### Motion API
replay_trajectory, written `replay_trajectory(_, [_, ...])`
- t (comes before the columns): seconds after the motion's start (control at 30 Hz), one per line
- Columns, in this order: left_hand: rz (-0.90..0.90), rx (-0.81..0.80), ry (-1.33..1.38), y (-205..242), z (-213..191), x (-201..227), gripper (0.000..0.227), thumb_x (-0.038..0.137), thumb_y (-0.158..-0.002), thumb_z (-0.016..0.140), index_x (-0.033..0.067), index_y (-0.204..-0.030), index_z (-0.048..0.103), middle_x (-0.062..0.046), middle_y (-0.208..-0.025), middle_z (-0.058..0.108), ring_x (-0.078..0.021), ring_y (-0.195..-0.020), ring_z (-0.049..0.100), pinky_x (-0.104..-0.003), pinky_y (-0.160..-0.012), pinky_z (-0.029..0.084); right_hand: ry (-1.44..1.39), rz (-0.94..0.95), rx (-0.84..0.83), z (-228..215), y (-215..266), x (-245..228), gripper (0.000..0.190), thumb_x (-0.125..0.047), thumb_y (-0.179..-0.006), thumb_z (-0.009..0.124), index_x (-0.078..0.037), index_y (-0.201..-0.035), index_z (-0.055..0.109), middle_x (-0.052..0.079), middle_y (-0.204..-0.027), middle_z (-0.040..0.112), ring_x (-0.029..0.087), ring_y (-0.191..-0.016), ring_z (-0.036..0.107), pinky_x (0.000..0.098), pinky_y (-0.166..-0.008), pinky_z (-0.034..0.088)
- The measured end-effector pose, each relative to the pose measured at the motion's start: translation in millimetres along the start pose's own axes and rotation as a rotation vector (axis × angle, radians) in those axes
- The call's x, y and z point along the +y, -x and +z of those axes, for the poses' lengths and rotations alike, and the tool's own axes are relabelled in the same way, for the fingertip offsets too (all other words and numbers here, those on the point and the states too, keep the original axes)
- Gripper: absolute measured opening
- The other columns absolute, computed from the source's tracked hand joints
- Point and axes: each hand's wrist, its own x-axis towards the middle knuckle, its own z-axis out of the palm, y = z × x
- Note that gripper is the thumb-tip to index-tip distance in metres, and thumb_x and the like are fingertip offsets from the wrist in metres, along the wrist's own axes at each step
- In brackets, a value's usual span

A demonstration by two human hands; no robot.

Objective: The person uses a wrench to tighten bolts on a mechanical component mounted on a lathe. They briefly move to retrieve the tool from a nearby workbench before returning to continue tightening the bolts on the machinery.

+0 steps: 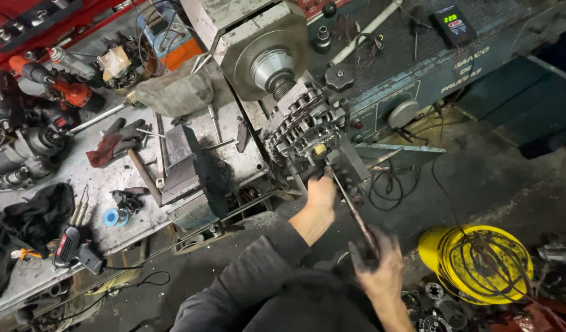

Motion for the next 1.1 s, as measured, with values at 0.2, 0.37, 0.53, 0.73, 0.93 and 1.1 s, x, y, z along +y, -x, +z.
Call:
replay_trajectory(0.2, [0.181,0.106,-0.114,0,-4,-1,0.016,0.023,-0.097,0.071,0.0083,-0.103,0.069,0.003,-0.071,0.048,-0.0138,-0.056,0.034,-0.033,-0.047,0.028,0.343,-0.411,0.047,-3,-14,62,0.032,-0.027,-0.098,0.069,-0.002,-0.118,0.070,0.011,-0.098,0.073,0.029,-0.080,0.070,0.0399,-0.072,0.057])
replay_trajectory(0.37, [-0.127,-0.134,0.031,22,-6,16,0.025,0.023,-0.089,0.072,0.0047,-0.105,0.064,-0.004,-0.077,0.061,-0.0198,-0.062,0.054,-0.039,-0.054,0.046,-0.735,0.513,-0.159,-7,-37,118,0.027,-0.028,-0.107,0.072,-0.002,-0.115,0.071,0.011,-0.092,0.073,0.016,-0.058,0.054,0.0300,-0.045,0.042])
replay_trajectory(0.53, [0.027,-0.036,-0.249,9,-11,10,0.032,0.022,-0.090,0.077,-0.0045,-0.109,0.072,-0.007,-0.096,0.072,-0.0190,-0.077,0.060,-0.037,-0.069,0.052,0.352,-0.364,0.051,-2,-10,23,0.029,-0.030,-0.104,0.064,-0.006,-0.120,0.068,0.012,-0.097,0.069,0.020,-0.073,0.062,0.0319,-0.063,0.047])
replay_trajectory(0.73, [0.103,-0.043,-0.236,9,-17,11,0.027,0.018,-0.089,0.075,0.0009,-0.110,0.072,-0.005,-0.102,0.076,-0.0171,-0.089,0.066,-0.034,-0.080,0.053,-0.573,0.437,-0.253,8,-37,136,0.026,-0.029,-0.103,0.072,-0.003,-0.107,0.072,0.016,-0.083,0.070,0.020,-0.055,0.062,0.0348,-0.047,0.047])
replay_trajectory(0.93, [0.236,0.040,-0.397,4,-12,10,0.024,0.013,-0.087,0.078,-0.0043,-0.103,0.075,-0.007,-0.096,0.075,-0.0174,-0.081,0.061,-0.035,-0.073,0.050,0.282,-0.313,0.052,12,-10,43,0.030,-0.027,-0.098,0.070,-0.004,-0.117,0.068,0.016,-0.096,0.068,0.028,-0.073,0.065,0.0391,-0.064,0.051])
replay_trajectory(1.1, [0.081,0.013,-0.346,6,-24,26,0.017,0.012,-0.086,0.078,0.0013,-0.099,0.075,-0.001,-0.087,0.073,-0.0124,-0.075,0.060,-0.032,-0.068,0.049,-0.227,0.151,-0.072,12,-14,62,0.035,-0.025,-0.098,0.073,-0.002,-0.124,0.068,0.014,-0.102,0.075,0.024,-0.076,0.060,0.0403,-0.073,0.049])
